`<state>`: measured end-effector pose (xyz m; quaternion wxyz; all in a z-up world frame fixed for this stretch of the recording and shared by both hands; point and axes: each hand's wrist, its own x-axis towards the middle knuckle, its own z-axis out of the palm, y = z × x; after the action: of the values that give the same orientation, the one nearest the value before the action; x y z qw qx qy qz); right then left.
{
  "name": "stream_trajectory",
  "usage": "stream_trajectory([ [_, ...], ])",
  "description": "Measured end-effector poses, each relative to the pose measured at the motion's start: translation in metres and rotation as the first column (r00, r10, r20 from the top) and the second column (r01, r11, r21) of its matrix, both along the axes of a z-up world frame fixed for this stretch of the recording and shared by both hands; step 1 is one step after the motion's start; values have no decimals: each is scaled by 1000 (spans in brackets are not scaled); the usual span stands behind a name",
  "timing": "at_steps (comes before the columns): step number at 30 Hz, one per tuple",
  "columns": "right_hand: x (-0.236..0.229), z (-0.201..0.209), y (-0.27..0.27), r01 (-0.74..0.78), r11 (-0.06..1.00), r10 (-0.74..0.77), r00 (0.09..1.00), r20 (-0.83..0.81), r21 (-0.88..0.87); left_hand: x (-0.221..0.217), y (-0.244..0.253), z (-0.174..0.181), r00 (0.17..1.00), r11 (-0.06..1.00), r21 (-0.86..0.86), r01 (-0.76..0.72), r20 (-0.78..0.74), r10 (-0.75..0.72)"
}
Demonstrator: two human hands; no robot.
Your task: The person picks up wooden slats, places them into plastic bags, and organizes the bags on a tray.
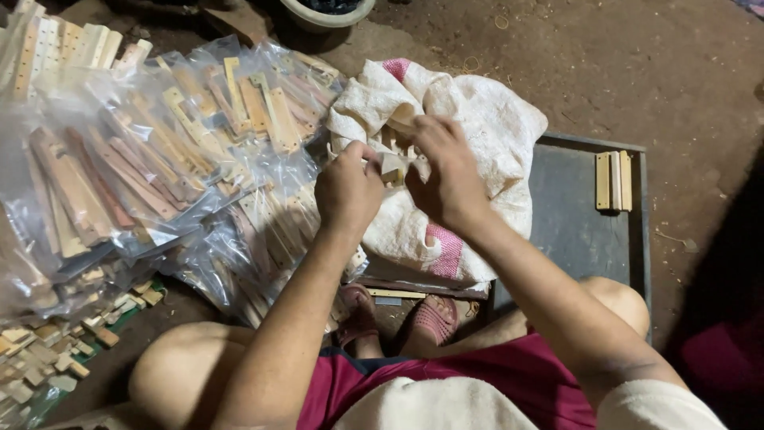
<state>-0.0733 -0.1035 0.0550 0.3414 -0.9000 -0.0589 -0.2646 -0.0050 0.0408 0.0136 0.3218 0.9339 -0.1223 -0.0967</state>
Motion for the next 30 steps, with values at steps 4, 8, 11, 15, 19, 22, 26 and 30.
stream_trajectory([
  [4,-7,-69,-4,9,986,-32,990,139,167,5,5,8,999,999,13,-32,28,31],
  [8,-10,-205,-73,372,921,-283,847,-450,120,8,12,4,998,997,-63,-44,34,47],
  [11,-7,-269,-118,220,956,-289,633,-718,-191,7,9,4,999,995,-94,-26,27,29],
  [15,39,-384,-284,175,762,-596,567,-569,-624,6,2,9,1000,992,-124,-10,0,10],
  [19,28,-285,-268,342,877,-467,444,-765,-337,10,-6,5,1000,992,-123,8,-19,-10],
  [22,30,-304,-250,351,858,-507,460,-729,-375,12,-11,2,999,991,-135,-1,-37,-4],
  [26,23,-299,-177,351,829,-557,446,-701,-436,9,-15,2,998,990,-139,6,-58,-14],
  [30,13,-330,-157,264,838,-540,523,-659,-477,8,-17,5,997,992,-127,16,-71,-25],
])
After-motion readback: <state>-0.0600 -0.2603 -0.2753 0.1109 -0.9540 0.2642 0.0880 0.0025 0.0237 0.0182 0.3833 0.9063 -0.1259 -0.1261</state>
